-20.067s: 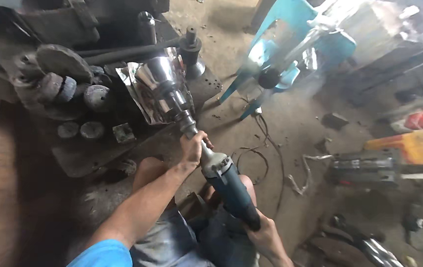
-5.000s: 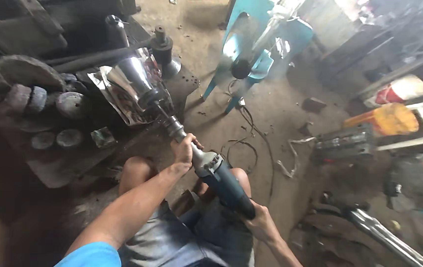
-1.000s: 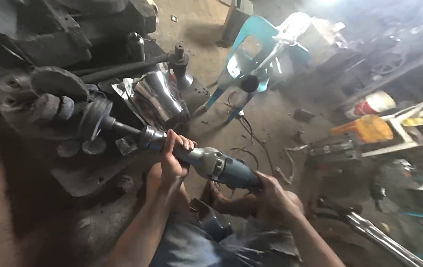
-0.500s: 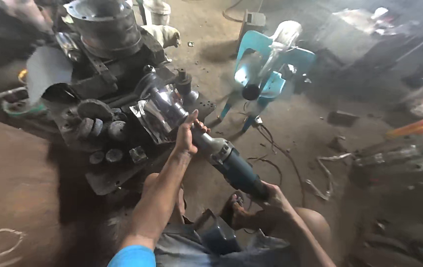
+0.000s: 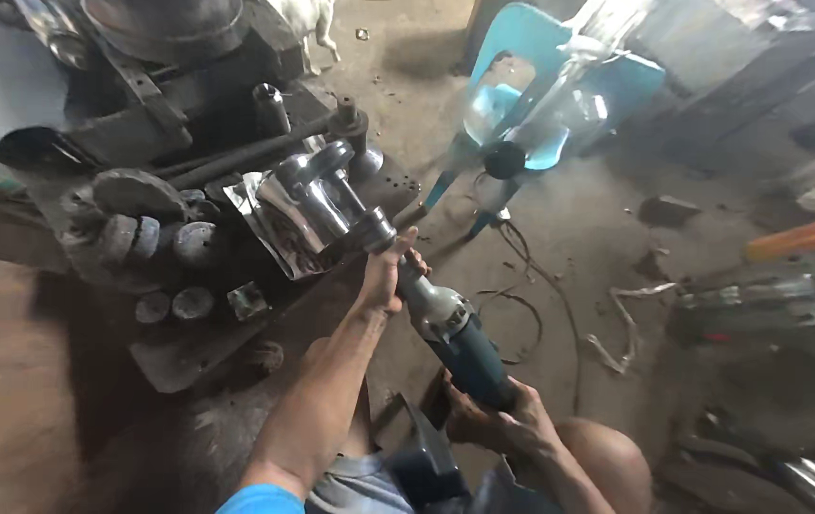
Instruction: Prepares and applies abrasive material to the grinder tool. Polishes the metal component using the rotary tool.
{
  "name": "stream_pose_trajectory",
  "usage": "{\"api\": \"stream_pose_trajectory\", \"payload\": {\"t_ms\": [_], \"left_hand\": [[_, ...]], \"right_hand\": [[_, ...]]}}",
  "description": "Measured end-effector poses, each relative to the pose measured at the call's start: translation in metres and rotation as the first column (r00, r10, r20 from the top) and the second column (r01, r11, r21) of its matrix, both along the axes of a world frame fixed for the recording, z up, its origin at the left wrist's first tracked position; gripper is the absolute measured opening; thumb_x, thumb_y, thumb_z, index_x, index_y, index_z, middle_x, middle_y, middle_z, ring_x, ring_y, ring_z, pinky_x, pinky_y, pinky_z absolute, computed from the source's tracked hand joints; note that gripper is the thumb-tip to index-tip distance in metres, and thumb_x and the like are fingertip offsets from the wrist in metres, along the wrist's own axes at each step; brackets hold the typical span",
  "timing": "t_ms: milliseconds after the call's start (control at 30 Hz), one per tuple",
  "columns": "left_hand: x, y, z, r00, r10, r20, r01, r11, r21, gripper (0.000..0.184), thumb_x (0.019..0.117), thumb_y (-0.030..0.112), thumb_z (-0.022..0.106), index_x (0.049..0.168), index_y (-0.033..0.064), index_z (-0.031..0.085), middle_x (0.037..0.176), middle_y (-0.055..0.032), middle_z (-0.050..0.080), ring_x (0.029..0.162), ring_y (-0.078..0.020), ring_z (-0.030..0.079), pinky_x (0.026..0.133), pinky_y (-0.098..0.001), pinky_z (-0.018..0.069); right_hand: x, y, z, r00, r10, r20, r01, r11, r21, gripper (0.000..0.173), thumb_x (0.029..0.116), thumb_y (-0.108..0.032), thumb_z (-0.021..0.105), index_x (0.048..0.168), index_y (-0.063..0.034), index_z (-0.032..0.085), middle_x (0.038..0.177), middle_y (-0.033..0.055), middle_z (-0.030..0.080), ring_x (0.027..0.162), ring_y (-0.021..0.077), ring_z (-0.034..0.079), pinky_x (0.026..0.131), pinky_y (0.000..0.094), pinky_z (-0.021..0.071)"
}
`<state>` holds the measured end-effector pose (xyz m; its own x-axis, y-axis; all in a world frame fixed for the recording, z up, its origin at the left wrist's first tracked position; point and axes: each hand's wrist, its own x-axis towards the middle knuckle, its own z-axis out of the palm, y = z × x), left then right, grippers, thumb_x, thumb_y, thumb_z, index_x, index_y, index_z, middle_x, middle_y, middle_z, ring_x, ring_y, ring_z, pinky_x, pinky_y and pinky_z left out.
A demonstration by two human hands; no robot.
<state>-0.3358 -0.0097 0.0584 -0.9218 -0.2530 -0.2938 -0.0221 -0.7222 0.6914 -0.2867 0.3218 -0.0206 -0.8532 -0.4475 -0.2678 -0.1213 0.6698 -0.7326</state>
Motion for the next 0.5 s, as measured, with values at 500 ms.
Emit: {"api": "stream_pose_trajectory", "payload": {"t_ms": [500], "left_hand": [[0.01, 0.004, -0.005, 0.999, 0.031, 0.024, -0.033, 0.996, 0.085, 0.028, 0.1023, 0.036, 0.062, 0.089, 0.0115, 0.058, 0.067, -0.0025, 0.056, 0.062, -0.0167, 0.061, 0.07, -0.0371, 0.0582]], "right_hand": [[0.017, 0.006, 0.001, 0.999, -0.032, 0.043, 0.032, 0.999, -0.016, 0.042, 0.071, -0.039, 0.087, 0.104, -0.0165, 0.074, 0.089, -0.0039, 0.076, 0.08, 0.007, 0.074, 0.077, 0.0376, 0.0648]]}}
